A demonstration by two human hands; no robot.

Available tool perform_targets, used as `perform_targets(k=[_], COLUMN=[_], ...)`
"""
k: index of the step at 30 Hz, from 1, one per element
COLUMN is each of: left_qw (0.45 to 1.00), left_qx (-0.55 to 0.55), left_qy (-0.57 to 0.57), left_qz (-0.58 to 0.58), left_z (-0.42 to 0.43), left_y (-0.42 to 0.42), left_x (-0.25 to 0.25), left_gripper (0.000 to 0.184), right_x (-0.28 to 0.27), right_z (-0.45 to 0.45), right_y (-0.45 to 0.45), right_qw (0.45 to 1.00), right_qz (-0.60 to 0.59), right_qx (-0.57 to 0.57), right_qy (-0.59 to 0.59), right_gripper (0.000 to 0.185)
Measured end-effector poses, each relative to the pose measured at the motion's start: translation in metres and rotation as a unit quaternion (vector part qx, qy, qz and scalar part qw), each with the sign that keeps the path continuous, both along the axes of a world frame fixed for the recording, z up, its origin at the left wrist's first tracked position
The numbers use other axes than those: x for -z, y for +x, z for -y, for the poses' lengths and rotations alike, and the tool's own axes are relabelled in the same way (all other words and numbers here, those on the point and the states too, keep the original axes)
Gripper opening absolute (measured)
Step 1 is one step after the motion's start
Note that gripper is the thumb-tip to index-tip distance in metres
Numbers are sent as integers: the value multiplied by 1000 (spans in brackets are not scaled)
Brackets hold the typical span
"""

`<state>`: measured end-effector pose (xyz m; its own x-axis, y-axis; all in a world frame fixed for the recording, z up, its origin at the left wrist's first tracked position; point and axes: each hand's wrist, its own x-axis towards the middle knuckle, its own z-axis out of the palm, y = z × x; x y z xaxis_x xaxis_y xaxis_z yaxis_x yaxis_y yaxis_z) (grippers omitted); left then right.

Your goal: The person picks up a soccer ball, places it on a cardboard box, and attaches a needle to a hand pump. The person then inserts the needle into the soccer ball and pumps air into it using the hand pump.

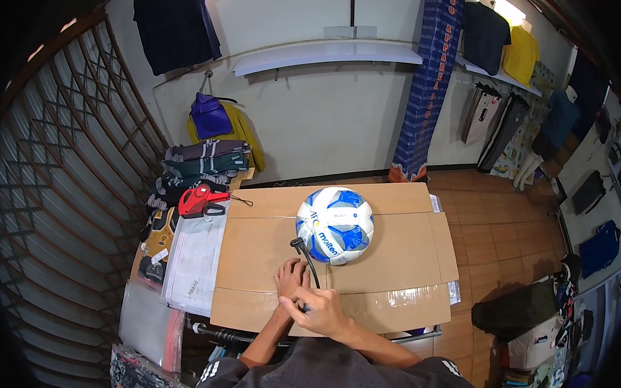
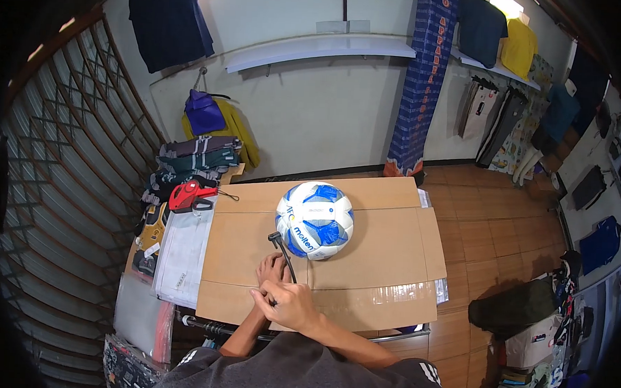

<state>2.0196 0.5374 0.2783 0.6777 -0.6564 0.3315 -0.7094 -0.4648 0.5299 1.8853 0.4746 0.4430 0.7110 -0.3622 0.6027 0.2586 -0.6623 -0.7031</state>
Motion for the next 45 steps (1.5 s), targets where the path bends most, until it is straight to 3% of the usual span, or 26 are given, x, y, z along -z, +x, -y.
perform_targets(k=[8,12,15,29,34,39,42,45], left_qw=[1000,1000,1000,1000,1000,1000,1000,1000], left_qx=[3,8,1,1,10,4,-3,-1], left_qy=[-2,-7,-13,2,-14,-11,-9,4], left_qz=[-4,4,-3,-7,3,-1,-4,-3], left_z=[-1,-2,0,-1,-2,-1,0,0], left_y=[3,1,-3,4,1,0,-1,-2], left_x=[8,-1,-9,6,0,-1,0,-5], left_gripper=[33,32,31,33,33,33,34,34], right_x=[25,-22,-67,29,10,-68,-65,-25], right_z=[6,12,13,4,7,9,7,7], right_y=[7,-12,-31,9,4,-26,-24,-8], right_qw=[999,998,996,999,999,999,999,1000], right_qz=[-18,-36,16,-1,-31,13,28,5], right_qx=[12,-17,-38,24,5,-27,-21,-2], right_qy=[39,45,82,21,38,39,24,0], right_gripper=[24,23,23,23,25,26,26,25])
